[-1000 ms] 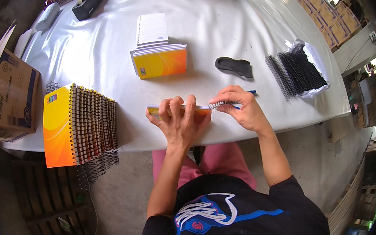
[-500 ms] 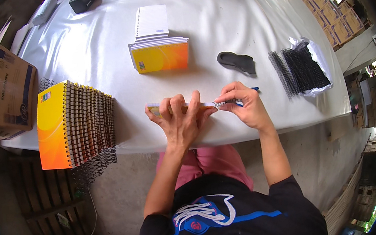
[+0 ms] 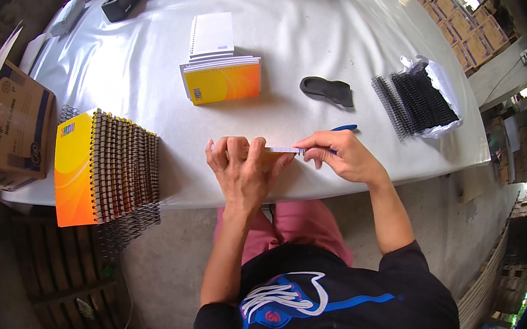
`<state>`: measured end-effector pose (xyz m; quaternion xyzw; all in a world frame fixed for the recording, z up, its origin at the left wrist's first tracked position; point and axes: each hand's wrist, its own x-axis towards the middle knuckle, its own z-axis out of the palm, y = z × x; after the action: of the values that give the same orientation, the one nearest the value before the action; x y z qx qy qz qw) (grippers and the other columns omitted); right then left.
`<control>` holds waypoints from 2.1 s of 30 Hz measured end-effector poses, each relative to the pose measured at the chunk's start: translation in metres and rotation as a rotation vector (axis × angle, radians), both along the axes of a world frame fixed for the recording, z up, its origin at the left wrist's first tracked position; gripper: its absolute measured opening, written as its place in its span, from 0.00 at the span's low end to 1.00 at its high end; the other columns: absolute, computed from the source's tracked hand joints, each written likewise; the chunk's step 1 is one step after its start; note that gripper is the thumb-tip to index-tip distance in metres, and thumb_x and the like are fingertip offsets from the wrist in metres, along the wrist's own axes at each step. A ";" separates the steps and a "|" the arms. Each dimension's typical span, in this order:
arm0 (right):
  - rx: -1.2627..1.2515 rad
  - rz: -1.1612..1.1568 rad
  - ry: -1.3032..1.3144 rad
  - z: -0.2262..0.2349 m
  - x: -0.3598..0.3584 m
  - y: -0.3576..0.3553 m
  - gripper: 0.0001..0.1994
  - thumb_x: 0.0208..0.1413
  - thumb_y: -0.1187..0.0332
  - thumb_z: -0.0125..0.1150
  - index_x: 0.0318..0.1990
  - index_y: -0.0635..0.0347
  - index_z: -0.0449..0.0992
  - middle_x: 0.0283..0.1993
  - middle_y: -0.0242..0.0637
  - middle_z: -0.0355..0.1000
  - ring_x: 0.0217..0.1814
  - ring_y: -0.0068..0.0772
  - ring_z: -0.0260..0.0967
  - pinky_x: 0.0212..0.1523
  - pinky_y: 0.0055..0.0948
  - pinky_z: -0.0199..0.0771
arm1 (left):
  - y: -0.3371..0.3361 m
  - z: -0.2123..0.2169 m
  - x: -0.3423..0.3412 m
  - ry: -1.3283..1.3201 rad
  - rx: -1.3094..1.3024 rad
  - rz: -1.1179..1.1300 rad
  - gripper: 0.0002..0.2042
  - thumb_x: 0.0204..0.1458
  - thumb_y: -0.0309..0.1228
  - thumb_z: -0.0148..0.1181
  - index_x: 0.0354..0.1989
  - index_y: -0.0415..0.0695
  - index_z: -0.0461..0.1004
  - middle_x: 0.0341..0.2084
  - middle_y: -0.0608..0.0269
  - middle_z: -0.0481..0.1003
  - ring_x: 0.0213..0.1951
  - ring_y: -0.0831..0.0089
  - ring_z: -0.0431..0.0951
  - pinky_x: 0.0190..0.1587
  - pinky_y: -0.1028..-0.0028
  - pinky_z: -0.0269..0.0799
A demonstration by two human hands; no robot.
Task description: The person manually threads a wire spiral through the pre-punched holes of a notebook, uses pliers to cut and crimp the ends, and then places the assembled notebook onto a stack.
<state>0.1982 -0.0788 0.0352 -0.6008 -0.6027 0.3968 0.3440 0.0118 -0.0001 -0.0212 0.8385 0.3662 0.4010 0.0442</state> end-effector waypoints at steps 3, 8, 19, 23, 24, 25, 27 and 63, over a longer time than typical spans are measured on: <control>-0.098 0.175 -0.085 0.009 0.016 0.009 0.15 0.55 0.72 0.57 0.51 0.59 0.73 0.47 0.45 0.73 0.43 0.33 0.74 0.41 0.26 0.72 | 0.002 -0.001 -0.004 -0.027 -0.009 -0.027 0.21 0.34 0.49 0.70 0.27 0.47 0.72 0.30 0.61 0.65 0.41 0.62 0.63 0.54 0.56 0.54; 0.323 -0.280 -1.074 -0.008 0.070 0.034 0.18 0.56 0.65 0.52 0.53 0.57 0.72 0.52 0.50 0.70 0.55 0.45 0.68 0.55 0.32 0.66 | 0.002 0.001 -0.005 -0.055 -0.028 -0.064 0.22 0.32 0.50 0.72 0.24 0.47 0.71 0.30 0.61 0.65 0.42 0.61 0.63 0.54 0.56 0.55; 0.199 0.142 0.730 -0.027 0.045 0.035 0.09 0.45 0.81 0.58 0.36 0.69 0.77 0.38 0.50 0.76 0.41 0.39 0.76 0.43 0.36 0.77 | 0.003 -0.011 -0.009 -0.156 -0.093 -0.098 0.23 0.30 0.51 0.71 0.22 0.45 0.70 0.51 0.54 0.60 0.60 0.50 0.51 0.59 0.48 0.50; 0.041 0.137 0.516 -0.030 0.025 0.041 0.08 0.42 0.85 0.57 0.31 0.69 0.80 0.34 0.46 0.78 0.41 0.37 0.76 0.46 0.32 0.76 | 0.006 -0.014 -0.009 -0.156 -0.092 -0.134 0.24 0.30 0.52 0.71 0.22 0.45 0.70 0.52 0.54 0.60 0.61 0.49 0.49 0.60 0.43 0.47; 0.166 0.188 0.726 -0.027 0.026 0.041 0.10 0.41 0.86 0.56 0.32 0.69 0.80 0.34 0.45 0.78 0.40 0.35 0.77 0.45 0.29 0.76 | 0.007 -0.013 -0.008 -0.160 -0.099 -0.146 0.24 0.29 0.51 0.71 0.22 0.45 0.70 0.52 0.54 0.60 0.61 0.49 0.49 0.60 0.43 0.47; 0.247 0.316 0.856 -0.023 0.022 0.037 0.12 0.40 0.87 0.55 0.32 0.68 0.81 0.33 0.44 0.78 0.39 0.33 0.76 0.44 0.27 0.76 | 0.008 -0.010 -0.008 -0.162 -0.106 -0.159 0.24 0.29 0.51 0.72 0.22 0.45 0.70 0.52 0.54 0.60 0.62 0.49 0.49 0.60 0.43 0.47; 0.084 0.126 0.365 -0.023 0.028 0.041 0.12 0.40 0.87 0.54 0.32 0.67 0.81 0.34 0.45 0.78 0.39 0.33 0.76 0.44 0.28 0.76 | 0.007 -0.008 -0.008 -0.149 -0.106 -0.174 0.24 0.29 0.52 0.72 0.21 0.44 0.70 0.52 0.53 0.60 0.61 0.49 0.48 0.60 0.46 0.47; 0.134 0.010 0.255 -0.024 -0.027 0.076 0.13 0.41 0.86 0.53 0.34 0.66 0.81 0.33 0.40 0.78 0.34 0.23 0.74 0.39 0.22 0.73 | 0.034 -0.033 -0.004 -0.500 -0.472 -0.303 0.46 0.15 0.46 0.81 0.39 0.43 0.50 0.38 0.56 0.53 0.46 0.64 0.57 0.47 0.70 0.61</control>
<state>0.1715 -0.0031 0.0110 -0.5183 -0.5823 0.4304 0.4551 0.0080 0.0335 -0.0543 0.7261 0.2981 0.4870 0.3831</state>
